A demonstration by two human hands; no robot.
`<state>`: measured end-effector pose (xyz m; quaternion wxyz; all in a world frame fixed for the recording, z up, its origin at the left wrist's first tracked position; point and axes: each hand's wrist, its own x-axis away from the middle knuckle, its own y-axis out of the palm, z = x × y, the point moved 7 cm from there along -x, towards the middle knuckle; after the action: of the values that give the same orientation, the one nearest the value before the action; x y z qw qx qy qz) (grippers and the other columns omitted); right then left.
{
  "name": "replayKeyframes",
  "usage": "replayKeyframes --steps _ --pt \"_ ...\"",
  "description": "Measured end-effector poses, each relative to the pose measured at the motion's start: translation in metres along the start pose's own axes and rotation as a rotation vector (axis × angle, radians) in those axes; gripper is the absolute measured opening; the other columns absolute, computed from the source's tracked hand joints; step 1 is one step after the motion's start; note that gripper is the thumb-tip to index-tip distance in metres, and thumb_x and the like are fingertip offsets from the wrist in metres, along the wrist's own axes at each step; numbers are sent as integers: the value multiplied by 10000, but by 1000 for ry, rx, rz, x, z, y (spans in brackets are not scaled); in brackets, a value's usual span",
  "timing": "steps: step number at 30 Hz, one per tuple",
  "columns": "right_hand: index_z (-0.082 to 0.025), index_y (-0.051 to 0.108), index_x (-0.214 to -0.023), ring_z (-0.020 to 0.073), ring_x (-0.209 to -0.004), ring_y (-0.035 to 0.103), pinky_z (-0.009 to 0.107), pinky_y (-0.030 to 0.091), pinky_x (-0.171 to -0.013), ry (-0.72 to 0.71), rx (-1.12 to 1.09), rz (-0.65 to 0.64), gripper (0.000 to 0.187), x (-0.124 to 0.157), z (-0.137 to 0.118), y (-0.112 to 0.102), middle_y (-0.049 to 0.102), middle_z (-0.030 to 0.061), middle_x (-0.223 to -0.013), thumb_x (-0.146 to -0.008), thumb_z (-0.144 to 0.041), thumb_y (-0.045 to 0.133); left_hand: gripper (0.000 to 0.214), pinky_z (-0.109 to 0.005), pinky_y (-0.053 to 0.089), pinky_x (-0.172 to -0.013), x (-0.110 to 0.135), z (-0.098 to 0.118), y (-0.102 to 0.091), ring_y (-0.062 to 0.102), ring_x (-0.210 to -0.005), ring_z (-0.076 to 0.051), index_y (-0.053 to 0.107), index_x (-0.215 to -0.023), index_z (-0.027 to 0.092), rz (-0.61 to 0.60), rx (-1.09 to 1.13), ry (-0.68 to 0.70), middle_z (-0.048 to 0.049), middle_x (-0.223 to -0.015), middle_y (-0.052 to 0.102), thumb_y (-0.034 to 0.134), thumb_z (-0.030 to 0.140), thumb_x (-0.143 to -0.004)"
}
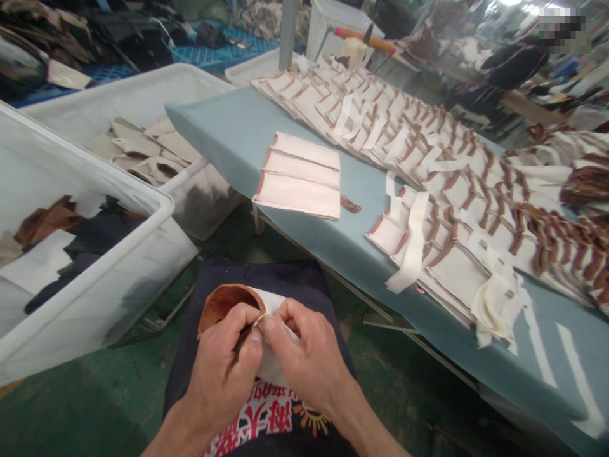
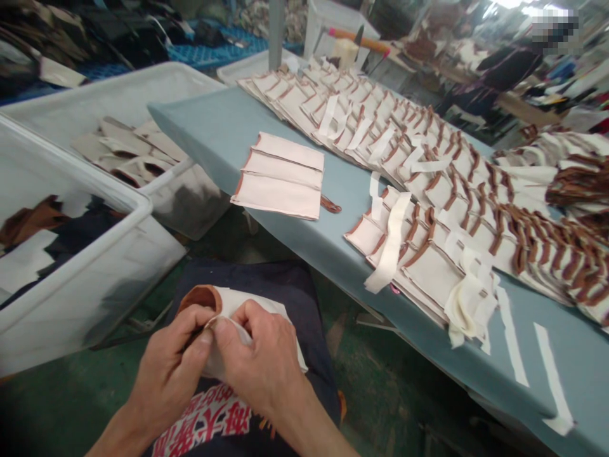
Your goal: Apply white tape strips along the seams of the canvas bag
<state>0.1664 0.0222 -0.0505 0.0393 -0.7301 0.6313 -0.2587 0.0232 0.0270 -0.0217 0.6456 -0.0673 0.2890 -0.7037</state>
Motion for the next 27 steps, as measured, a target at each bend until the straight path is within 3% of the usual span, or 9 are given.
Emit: replayKeyframes --steps 6,10,15,18,21,24,27 --pt "-241 484 -730 131 -642 387 280 332 -596 75 -388 -222 584 -12 22 17 442 -46 -683 -959 -770 585 283 -225 435 -510 0 -2 14 559 -511 -113 587 -790 233 -69 20 17 74 -634 589 454 163 -1029" --pt "-241 448 -708 117 -599 324 286 281 -553 34 -456 -231 704 -17 19 12 399 -46 -649 -992 -885 470 277 -241 423 -546 -17 9 20 542 -571 -124 527 -773 240 -214 91 72 66 -666 569 423 168 -1019" --pt "-236 446 -718 132 -620 394 297 298 -581 -215 -251 -97 640 -13 -1 -17 452 -35 -663 -1123 -728 378 281 -249 427 -552 -44 32 13 533 -585 -125 544 -787 238 -391 71 136 63 -689 581 406 169 -1021" --pt "-231 559 -783 151 -632 513 307 366 -623 -290 -10 65 431 -8 -6 -49 581 -26 -690 -1118 -499 516 300 -260 433 -597 -52 39 9 578 -668 -138 576 -832 234 -449 40 181 48 -747 621 400 186 -1070" --pt "-211 699 -1047 207 -882 732 333 534 -821 -510 79 225 164 -1 -27 -84 802 49 -978 -1061 -363 638 300 -275 426 -651 -56 42 7 570 -717 -147 554 -847 243 -473 37 223 46 -787 621 395 190 -1096" --pt "-201 680 -1303 253 -1238 750 394 553 -1084 -855 137 156 319 6 -62 -97 819 124 -1311 -1046 -383 728 286 -291 418 -676 -57 48 10 558 -727 -154 547 -849 242 -531 17 239 42 -805 625 410 196 -1096" --pt "-206 689 -1231 235 -1151 758 391 551 -1071 -1025 179 -4 341 2 -83 -96 835 99 -1196 -1060 -497 740 286 -281 424 -665 -57 56 12 566 -721 -152 540 -831 242 -595 -37 242 44 -781 626 421 192 -1085"
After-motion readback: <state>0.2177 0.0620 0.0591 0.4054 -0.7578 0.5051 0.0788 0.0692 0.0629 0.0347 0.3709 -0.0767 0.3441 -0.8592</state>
